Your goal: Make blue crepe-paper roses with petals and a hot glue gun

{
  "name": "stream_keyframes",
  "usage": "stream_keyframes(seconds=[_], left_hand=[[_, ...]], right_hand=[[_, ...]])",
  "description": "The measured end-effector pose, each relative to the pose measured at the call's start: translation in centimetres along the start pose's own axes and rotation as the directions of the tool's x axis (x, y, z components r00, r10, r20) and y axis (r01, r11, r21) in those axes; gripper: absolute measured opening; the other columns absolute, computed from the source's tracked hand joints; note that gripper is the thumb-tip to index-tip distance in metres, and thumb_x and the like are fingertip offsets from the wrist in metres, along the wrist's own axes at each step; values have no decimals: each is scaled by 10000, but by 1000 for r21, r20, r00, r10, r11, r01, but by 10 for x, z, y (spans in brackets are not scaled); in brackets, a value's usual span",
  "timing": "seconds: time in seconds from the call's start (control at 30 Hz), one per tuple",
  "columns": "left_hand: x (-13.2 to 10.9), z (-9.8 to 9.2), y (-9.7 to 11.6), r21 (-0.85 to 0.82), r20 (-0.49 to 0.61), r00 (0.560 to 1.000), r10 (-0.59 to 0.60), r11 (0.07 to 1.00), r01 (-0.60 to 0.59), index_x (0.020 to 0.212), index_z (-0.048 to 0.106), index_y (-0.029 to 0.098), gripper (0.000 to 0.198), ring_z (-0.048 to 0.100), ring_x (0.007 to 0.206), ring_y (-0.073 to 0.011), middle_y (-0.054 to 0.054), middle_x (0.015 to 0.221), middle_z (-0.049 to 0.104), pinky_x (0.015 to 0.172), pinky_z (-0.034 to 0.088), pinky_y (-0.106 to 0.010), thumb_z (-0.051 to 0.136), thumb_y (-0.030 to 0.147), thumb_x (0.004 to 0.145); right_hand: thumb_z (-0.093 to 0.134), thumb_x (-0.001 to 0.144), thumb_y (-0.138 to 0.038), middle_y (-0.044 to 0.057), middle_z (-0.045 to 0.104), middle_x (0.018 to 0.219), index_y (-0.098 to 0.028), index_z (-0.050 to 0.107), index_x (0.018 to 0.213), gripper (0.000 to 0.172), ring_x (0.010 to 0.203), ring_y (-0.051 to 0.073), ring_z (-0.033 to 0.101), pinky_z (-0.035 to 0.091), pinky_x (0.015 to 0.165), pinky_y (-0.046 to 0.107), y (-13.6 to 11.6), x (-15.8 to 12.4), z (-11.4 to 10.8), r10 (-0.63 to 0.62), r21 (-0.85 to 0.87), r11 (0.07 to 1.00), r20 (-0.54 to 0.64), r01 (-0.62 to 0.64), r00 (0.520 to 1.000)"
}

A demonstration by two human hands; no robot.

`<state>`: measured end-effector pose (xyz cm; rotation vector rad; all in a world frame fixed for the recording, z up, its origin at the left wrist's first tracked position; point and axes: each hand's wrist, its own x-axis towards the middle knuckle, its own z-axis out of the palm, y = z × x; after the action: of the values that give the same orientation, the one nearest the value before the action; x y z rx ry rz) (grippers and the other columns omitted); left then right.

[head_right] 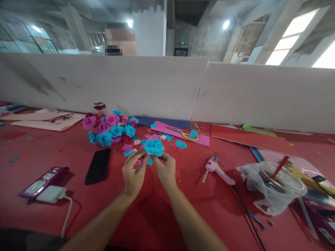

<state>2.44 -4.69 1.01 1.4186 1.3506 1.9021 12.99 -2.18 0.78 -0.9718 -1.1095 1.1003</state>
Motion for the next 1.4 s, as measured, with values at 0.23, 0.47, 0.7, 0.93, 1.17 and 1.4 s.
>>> stream_keyframes(seconds=[0.23,0.47,0.7,0.93,1.17,1.4], left_hand=[[6,7,0,39,111,978,-175,984,171,905,750,221,209,599,816,-174,-19,887,710,732,459,-265,605,331,803],[15,2,4,147,153,964,-219,969,197,744,746,203,191,537,681,-152,12,663,656,631,402,-243,604,325,779],[16,4,4,201,102,972,-213,961,190,651,685,177,229,486,619,-139,24,572,568,596,381,-240,633,372,758],[12,-5,-8,153,175,984,-34,988,7,852,722,216,150,583,885,-181,-21,884,689,826,424,-281,620,312,797],[13,-7,-11,112,211,954,-214,975,194,862,732,213,182,584,764,-161,-5,800,696,720,436,-265,627,340,784],[14,-5,-10,13,248,927,-282,957,288,893,725,191,218,596,764,-161,-9,801,705,712,456,-256,662,339,746]], right_hand=[[638,716,-306,25,688,681,-137,716,754,190,630,157,580,473,630,267,-2,0,-2,-66,-198,979,-39,57,997],[618,722,-291,18,656,657,-141,708,749,177,606,139,541,443,611,257,0,1,-2,-70,-208,976,-10,66,997],[605,738,-286,-1,633,633,-156,708,737,166,623,142,541,433,610,249,1,1,0,-82,-170,982,36,87,996],[614,718,-297,-4,617,602,-162,694,677,162,614,143,523,437,608,248,-2,0,1,-81,-195,977,29,85,996],[605,713,-279,-3,667,662,-158,731,731,175,638,143,536,450,636,251,3,-2,6,-69,-144,987,39,74,997],[599,721,-259,4,710,711,-176,742,757,169,652,158,580,468,662,267,7,-3,6,-61,-102,992,75,68,995]])
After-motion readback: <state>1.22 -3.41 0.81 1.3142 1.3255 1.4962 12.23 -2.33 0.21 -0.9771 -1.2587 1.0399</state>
